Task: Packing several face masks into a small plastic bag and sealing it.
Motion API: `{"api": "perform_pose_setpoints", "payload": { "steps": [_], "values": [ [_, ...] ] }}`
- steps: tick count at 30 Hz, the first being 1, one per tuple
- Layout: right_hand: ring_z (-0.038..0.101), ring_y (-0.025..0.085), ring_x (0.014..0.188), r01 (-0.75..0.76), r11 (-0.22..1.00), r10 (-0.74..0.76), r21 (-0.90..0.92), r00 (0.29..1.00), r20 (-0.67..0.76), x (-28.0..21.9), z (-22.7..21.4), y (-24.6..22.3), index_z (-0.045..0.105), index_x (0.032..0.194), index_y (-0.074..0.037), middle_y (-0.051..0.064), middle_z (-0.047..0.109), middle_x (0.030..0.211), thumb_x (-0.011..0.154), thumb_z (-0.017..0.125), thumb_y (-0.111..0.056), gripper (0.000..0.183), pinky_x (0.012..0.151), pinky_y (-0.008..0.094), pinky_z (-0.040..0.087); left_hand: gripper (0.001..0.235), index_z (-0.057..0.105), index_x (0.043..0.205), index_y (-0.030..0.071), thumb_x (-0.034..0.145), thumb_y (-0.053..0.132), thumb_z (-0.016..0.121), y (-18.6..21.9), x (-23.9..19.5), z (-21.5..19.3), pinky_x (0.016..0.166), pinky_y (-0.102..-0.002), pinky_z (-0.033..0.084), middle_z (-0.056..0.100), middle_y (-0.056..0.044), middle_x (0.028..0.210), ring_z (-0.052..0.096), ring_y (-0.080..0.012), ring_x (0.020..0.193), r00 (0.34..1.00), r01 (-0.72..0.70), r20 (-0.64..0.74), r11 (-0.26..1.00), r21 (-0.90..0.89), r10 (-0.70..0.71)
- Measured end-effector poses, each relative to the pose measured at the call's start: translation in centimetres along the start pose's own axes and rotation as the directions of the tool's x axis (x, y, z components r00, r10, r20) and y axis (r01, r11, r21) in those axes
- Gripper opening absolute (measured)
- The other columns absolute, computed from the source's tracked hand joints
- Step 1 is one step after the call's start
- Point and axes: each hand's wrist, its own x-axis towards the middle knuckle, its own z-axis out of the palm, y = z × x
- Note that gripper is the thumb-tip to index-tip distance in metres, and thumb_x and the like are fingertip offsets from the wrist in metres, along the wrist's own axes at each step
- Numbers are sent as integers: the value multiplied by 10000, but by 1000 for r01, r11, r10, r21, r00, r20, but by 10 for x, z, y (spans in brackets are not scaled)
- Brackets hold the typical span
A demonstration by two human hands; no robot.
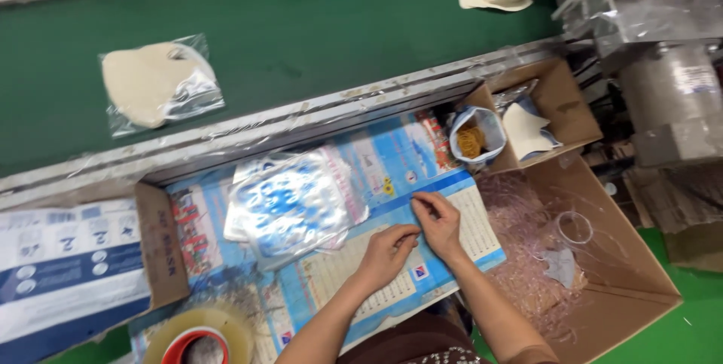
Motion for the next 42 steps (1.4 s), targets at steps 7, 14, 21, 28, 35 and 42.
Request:
{"api": "perform_pose_setpoints", "payload": {
  "steps": [7, 14, 21, 28, 35, 42],
  "values": [
    [629, 79, 744, -52, 998, 51, 19, 998, 29, 1, -2, -7, 755, 1052, -8, 37, 725, 915, 909, 741, -70, 156, 673, 229, 516, 216, 693, 1164, -2, 985, 85, 609, 3, -1, 1, 781, -326, 612, 753, -152, 1084, 776, -227, 946, 995, 102, -5, 995, 19, -102],
    [721, 186, 911, 211, 972, -207, -100, 977, 54, 33, -11, -69, 730, 1122, -19, 108, 722, 1069, 881, 770, -66, 249, 799, 288, 579, 227, 682, 1169, -20, 979, 67, 594, -8, 0, 2, 797, -324, 618, 748, -158, 1066, 775, -224, 927, 998, 65, -9, 997, -30, -66],
    [370, 432, 1458, 609, 745, -568, -272, 793, 217, 194, 67, -145, 410, 1541, -87, 203, 405, 1557, 862, 859, -294, 840, 1185, 567, 335, 203, 692, 1147, -7, 982, 88, 622, -3, -3, 0, 789, -336, 598, 744, -157, 1060, 771, -241, 926, 997, 73, -35, 997, 28, -72],
    [102, 563, 1454, 54, 649, 78, -759, 988, 136, 387, 78, -72, 171, 1615, -171, 300, 115, 1615, 641, 905, -548, 1277, 1050, 775, 230, 192, 700, 1141, 3, 980, 90, 642, -3, -1, -10, 773, -353, 579, 740, -153, 1041, 742, -257, 901, 999, 43, -8, 998, 44, -42],
    [675, 450, 1004, 298, 518, -177, -802, 954, 240, 426, 59, 17, 638, 1298, -73, 241, 708, 1076, 876, 768, -220, 466, 833, 553, 538, 172, 696, 1133, 5, 981, 74, 655, 6, 3, -13, 761, -346, 576, 735, -145, 993, 726, -248, 860, 999, 23, 32, 997, 73, -25],
    [676, 156, 1044, 110, 992, -128, 67, 895, 428, 290, -33, -129, 671, 1394, -63, 71, 746, 1168, 907, 700, -175, 501, 932, 327, 552, 551, 601, 1335, 64, 833, 128, 818, -15, 7, -16, 952, -354, 565, 706, -81, 1220, 672, -204, 1099, 944, 197, -194, 926, -323, -269]
  ]
}}
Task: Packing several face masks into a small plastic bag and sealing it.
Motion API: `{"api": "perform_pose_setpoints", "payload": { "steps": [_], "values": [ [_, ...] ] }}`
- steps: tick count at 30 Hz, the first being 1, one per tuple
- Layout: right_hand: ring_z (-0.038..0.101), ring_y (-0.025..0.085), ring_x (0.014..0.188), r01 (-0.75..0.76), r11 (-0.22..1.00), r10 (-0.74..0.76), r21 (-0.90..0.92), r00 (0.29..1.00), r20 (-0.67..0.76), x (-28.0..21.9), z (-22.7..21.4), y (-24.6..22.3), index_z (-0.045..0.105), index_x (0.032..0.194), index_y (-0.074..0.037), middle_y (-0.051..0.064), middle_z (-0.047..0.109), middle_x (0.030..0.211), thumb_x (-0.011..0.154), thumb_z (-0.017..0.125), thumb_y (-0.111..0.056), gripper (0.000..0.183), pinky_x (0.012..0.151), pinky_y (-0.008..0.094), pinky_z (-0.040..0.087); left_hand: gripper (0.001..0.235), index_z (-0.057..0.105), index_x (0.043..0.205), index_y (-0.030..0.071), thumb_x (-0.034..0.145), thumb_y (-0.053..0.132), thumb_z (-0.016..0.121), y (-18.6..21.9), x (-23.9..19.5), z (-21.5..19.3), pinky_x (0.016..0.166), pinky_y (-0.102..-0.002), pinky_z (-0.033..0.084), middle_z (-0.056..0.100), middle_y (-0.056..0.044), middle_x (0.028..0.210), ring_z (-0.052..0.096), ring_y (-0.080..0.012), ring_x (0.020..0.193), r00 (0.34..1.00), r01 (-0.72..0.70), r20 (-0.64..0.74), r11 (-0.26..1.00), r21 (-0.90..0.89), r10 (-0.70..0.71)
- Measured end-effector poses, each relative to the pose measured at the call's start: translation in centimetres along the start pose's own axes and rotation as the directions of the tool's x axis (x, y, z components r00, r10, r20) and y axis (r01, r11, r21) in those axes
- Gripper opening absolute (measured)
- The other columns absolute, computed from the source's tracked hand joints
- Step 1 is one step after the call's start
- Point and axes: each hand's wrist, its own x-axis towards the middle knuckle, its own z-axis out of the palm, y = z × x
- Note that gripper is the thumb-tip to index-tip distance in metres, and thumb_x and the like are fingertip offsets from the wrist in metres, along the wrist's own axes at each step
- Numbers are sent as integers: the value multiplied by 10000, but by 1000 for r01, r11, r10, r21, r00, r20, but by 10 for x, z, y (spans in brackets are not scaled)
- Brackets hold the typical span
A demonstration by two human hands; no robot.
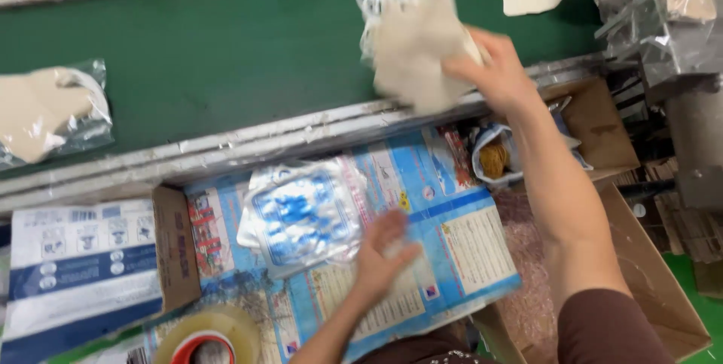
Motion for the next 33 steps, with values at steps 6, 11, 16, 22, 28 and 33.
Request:
{"api": "perform_pose_setpoints", "payload": {
  "steps": [6, 11, 16, 22, 28, 33],
  "values": [
    [663, 147, 1127, -272, 855, 160, 441, 948, 275, -177, 57, 1, 618, 1381, 41, 85, 705, 1243, 849, 809, -56, 573, 1013, 318, 552, 1016, 242, 1602, 69, 795, 112, 859, 69, -11, -32, 1052, -355, 513, 492, -157, 1497, 535, -238, 1349, 965, -221, -210, 925, -309, 160],
    [625, 192, 1221, -202, 956, 114, 211, 923, 368, -247, 73, 9, 358, 1587, -28, 108, 672, 1326, 761, 863, -147, 976, 1070, 336, 484, 526, 682, 1372, 32, 904, 133, 901, 64, -58, -28, 979, -319, 618, 814, -107, 1228, 780, -224, 1087, 987, -130, -39, 919, 372, 155],
    [577, 373, 1296, 216, 966, -170, -142, 945, 279, -282, 121, 47, 427, 1483, -4, 200, 624, 1371, 670, 916, -211, 971, 1103, 457, 408, 886, 426, 1486, -3, 752, 160, 894, 31, -67, -23, 1050, -385, 512, 626, -135, 1407, 622, -255, 1251, 940, -338, 181, 706, 622, 290],
    [677, 276, 1068, -35, 999, 34, 2, 984, 178, -298, 121, 72, 698, 1171, -50, 107, 727, 1128, 808, 853, -208, 425, 968, 368, 534, 975, 434, 1525, 49, 760, 428, 905, 46, -74, -41, 1092, -448, 522, 576, -177, 1471, 602, -340, 1302, 957, -10, 273, 933, 360, -96],
    [682, 213, 1014, -475, 776, 421, 416, 880, 220, -318, 102, 26, 683, 1216, -12, 96, 723, 1114, 770, 845, -45, 476, 899, 328, 561, 1050, 421, 1511, -47, 750, 537, 847, 18, -87, -49, 1095, -467, 540, 531, -260, 1480, 619, -344, 1302, 844, 508, 498, 595, -623, -198],
    [711, 324, 984, -513, 827, 439, 231, 845, 305, -320, 106, 20, 730, 1217, 19, 152, 770, 1101, 792, 892, -50, 459, 836, 351, 581, 617, 676, 1371, -87, 866, 215, 865, 38, -97, -44, 952, -441, 591, 681, -346, 1343, 706, -219, 1103, 882, 357, 263, 919, 169, -391]
  ]
}}
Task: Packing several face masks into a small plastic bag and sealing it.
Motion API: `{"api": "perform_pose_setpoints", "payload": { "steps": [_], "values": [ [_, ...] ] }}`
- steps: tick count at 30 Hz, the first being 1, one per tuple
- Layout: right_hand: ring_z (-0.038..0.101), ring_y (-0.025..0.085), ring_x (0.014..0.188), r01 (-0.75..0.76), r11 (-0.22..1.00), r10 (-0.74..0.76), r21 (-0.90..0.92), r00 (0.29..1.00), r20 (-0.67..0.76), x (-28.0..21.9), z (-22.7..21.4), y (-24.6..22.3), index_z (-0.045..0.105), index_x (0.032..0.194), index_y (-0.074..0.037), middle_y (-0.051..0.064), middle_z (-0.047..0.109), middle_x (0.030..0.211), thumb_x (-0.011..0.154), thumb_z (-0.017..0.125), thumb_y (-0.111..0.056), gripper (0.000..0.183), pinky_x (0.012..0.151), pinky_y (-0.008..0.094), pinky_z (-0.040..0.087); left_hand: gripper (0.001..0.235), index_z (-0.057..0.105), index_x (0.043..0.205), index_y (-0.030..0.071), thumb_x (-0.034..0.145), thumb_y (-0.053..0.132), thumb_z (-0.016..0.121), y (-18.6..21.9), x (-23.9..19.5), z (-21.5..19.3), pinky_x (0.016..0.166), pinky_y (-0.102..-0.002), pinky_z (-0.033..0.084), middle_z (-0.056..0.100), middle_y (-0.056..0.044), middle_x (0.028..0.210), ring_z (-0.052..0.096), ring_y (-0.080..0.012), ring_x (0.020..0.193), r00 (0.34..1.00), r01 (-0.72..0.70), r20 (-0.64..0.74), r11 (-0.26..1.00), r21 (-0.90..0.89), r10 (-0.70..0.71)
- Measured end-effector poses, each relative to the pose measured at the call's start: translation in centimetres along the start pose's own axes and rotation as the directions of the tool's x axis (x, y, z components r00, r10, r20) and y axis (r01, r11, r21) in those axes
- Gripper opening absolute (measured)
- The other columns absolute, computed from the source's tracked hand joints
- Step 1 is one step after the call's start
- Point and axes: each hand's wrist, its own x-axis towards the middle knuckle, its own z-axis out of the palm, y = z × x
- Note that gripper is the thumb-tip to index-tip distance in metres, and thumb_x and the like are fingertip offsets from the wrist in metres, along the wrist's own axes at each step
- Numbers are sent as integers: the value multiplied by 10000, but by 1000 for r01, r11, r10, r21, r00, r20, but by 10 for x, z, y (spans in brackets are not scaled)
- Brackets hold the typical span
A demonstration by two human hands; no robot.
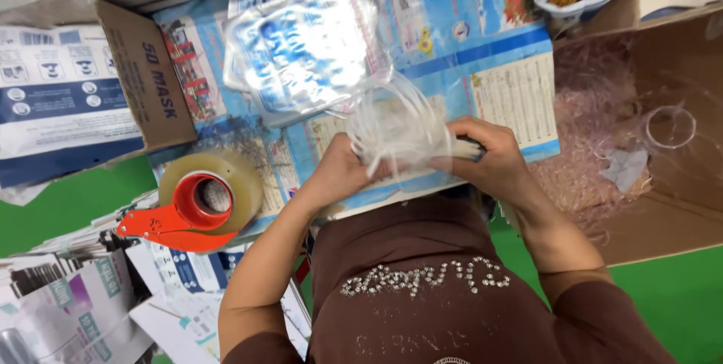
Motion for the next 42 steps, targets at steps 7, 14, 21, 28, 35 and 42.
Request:
{"api": "perform_pose_setpoints", "payload": {
  "steps": [7, 14, 21, 28, 35, 42],
  "values": [
    [526, 461, 1295, 633, 668, -650, -390, 752, 108, 37, 23, 22, 568, 1299, 58, 267, 598, 1316, 741, 832, -233, 682, 1128, 544, 366, 609, 619, 1365, 37, 818, 198, 831, -34, 27, 14, 1090, -462, 486, 606, -155, 1416, 615, -379, 1270, 753, -443, -30, 541, 715, 658],
    [636, 287, 1018, 514, 803, -516, -302, 853, 79, 35, 23, 53, 656, 992, -59, 105, 656, 995, 854, 766, -218, 238, 905, 390, 495, 536, 634, 1246, 15, 794, 217, 841, -28, 27, 28, 1050, -471, 522, 652, -184, 1309, 645, -387, 1215, 593, -609, 18, 434, 664, 805],
    [607, 317, 957, 573, 675, -577, -464, 802, 152, 27, 20, 28, 674, 1074, -35, 109, 664, 968, 871, 689, -250, 296, 870, 422, 420, 415, 661, 1200, 46, 832, 170, 808, -11, 15, 39, 989, -424, 589, 713, -149, 1233, 704, -317, 1151, 666, -551, 73, 424, 719, 742],
    [604, 336, 978, 507, 689, -534, -518, 838, 109, 27, 26, 41, 620, 1228, 2, 141, 665, 1017, 830, 719, -335, 531, 898, 429, 444, 539, 550, 1408, 72, 937, 292, 692, 10, 10, 42, 882, -477, 539, 655, -223, 1309, 653, -414, 1011, 885, -354, 74, 560, 750, 460],
    [732, 185, 865, 434, 881, -375, -189, 884, 279, 27, 29, 33, 563, 1407, 15, 72, 741, 1011, 828, 789, -250, 676, 755, 311, 594, 419, 567, 1348, 138, 954, 273, 614, 21, -1, 34, 829, -459, 532, 521, -184, 1508, 663, -378, 970, 951, -274, 143, 537, 798, 273],
    [778, 163, 826, 444, 885, -375, -141, 858, 351, 58, 27, 66, 737, 1065, -53, 52, 756, 996, 788, 852, -233, 350, 791, 284, 610, 274, 588, 1207, 114, 1006, 293, 635, 66, 1, 22, 891, -417, 544, 647, -108, 1155, 681, -332, 1023, 849, -408, 64, 573, 711, 525]
  ]
}}
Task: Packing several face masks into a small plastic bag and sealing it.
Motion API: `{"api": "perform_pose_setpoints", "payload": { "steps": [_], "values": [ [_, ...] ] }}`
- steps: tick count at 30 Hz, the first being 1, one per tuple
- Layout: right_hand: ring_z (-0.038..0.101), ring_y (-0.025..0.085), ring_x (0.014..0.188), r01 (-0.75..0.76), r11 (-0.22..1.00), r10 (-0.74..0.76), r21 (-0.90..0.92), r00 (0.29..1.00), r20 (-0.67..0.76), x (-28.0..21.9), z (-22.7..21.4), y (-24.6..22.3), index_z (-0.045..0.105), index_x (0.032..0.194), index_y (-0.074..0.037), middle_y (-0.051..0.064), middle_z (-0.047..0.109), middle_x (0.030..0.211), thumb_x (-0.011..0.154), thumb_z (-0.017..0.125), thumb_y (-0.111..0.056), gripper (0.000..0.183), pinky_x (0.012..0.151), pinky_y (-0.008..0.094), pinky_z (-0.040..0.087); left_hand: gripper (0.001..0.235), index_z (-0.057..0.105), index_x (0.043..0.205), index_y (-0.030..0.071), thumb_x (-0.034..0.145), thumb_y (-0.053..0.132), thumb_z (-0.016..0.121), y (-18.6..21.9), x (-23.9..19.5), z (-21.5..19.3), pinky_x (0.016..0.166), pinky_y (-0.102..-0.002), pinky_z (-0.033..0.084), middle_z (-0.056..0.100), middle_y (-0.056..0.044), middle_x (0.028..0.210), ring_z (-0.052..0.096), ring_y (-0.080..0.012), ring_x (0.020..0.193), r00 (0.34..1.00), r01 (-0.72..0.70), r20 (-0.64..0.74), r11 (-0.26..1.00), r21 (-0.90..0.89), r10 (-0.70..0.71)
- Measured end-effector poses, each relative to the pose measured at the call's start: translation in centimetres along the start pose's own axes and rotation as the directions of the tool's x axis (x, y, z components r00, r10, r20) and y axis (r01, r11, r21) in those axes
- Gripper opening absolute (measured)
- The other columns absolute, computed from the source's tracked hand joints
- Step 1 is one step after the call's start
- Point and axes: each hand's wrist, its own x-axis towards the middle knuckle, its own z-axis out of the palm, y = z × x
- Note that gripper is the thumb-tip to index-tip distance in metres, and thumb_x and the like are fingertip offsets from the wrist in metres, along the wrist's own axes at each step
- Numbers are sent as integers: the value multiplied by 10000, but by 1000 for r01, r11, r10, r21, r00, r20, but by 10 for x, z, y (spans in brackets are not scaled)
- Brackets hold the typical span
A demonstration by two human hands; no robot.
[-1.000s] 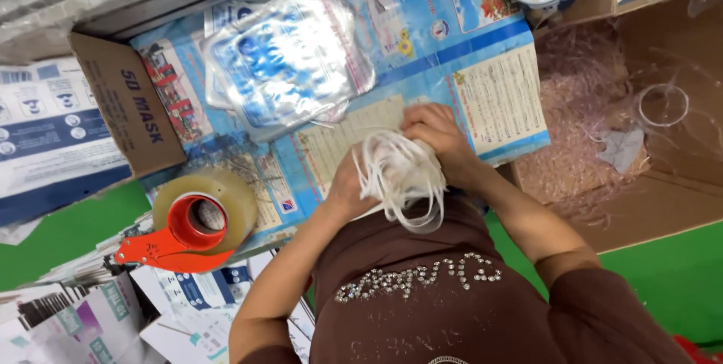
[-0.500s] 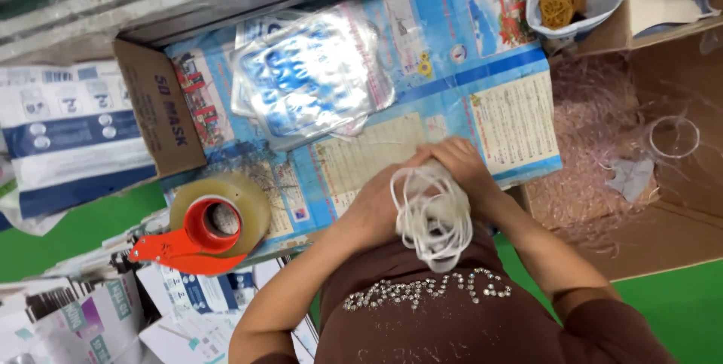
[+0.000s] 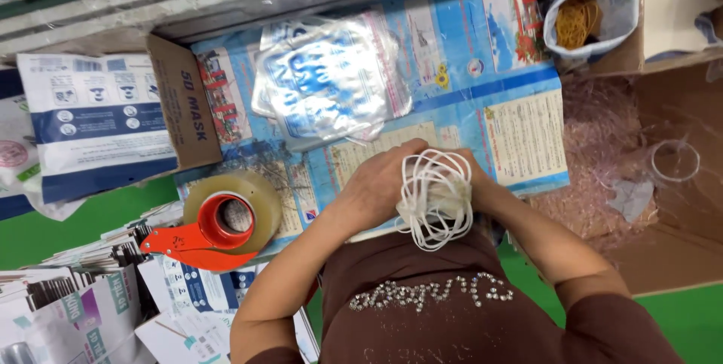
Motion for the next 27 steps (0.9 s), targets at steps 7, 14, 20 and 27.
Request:
{"api": "perform_pose_setpoints", "payload": {
  "steps": [7, 14, 20, 27],
  "values": [
    [752, 281, 782, -159, 785, 368, 598, 897, -244, 56, -41, -39, 639, 1265, 83, 203, 744, 1000, 930, 731, -115, 400, 650, 385, 636, 267, 683, 1206, 28, 989, 182, 711, -53, 27, -26, 865, -412, 519, 651, -125, 1118, 627, -330, 1045, 877, 166, -481, 944, 284, -10],
    [740, 251, 707, -128, 601, 465, 789, 859, -215, 122, -51, -37, 606, 1249, 56, 156, 729, 1000, 859, 738, -9, 417, 509, 342, 607, 190, 773, 1053, 80, 899, 191, 772, -114, 59, -13, 811, -415, 473, 638, -74, 948, 580, -277, 900, 678, 420, -735, 830, 367, -17],
    [738, 231, 684, -237, 725, 458, 646, 867, -197, 123, -46, -40, 627, 1219, 82, 162, 735, 951, 876, 739, -18, 375, 494, 320, 603, 94, 739, 1059, 42, 966, 59, 736, -98, 52, -24, 779, -350, 507, 639, -94, 948, 621, -239, 880, 575, 215, -818, 967, 138, -11],
    [654, 216, 1157, -217, 934, 298, 284, 911, -285, 73, -39, -48, 583, 1379, 28, 130, 686, 1284, 977, 716, -172, 469, 981, 346, 525, 176, 768, 1093, 53, 918, 34, 769, -22, 13, -45, 774, -315, 512, 683, -86, 979, 631, -211, 899, 774, -5, -630, 996, 88, 59]
  ]
}}
